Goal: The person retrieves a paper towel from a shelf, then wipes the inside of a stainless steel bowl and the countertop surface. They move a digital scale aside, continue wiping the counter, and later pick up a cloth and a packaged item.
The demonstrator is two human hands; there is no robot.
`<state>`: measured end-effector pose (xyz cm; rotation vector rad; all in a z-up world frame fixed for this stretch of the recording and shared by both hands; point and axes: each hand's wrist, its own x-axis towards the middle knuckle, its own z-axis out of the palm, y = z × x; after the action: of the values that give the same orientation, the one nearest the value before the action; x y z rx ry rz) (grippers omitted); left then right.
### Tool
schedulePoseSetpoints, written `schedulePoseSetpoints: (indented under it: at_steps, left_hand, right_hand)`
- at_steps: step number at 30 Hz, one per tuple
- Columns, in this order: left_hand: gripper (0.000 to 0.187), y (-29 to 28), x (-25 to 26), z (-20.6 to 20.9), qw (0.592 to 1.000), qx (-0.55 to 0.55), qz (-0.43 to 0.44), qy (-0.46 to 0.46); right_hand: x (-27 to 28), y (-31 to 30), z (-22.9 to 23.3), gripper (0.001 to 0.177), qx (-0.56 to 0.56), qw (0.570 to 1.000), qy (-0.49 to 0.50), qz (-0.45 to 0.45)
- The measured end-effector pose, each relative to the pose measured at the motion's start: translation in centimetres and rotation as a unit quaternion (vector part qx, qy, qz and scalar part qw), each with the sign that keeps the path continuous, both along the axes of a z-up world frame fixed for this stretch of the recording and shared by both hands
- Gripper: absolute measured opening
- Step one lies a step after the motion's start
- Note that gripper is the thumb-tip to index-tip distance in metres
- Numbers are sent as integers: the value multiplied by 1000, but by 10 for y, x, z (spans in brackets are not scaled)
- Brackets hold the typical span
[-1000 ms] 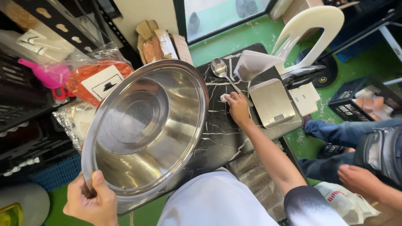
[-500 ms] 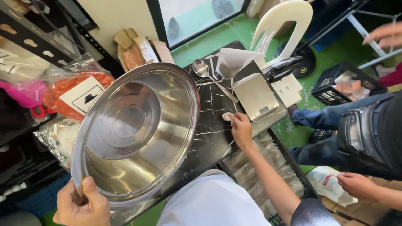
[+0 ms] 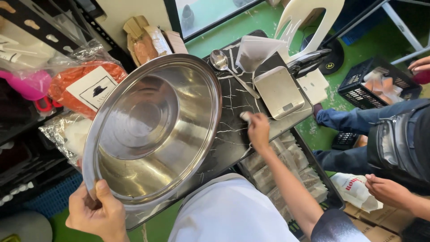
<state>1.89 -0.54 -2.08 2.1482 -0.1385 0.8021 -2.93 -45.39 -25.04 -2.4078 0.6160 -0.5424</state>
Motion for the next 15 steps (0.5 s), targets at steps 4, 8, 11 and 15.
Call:
schedulePoseSetpoints:
  at_steps: [4,8,11,15]
  left_hand:
    - [44,2,-2,0,999,-3,1,-33]
    - [44,1,-1,11,998,-14,5,-62]
    - [45,4,-2,13,996,-18,22,-81]
    - [45,7,2,14,993,-27,28,-111]
  right_hand:
    - [48,-46,-8,38,7,1000,13,-7]
    - [55,-10,-19,44,-62,995,26,76]
    - [26,13,-11,50,-83,980,20,180]
    - [25,-8,7,51,-92,949,70,295]
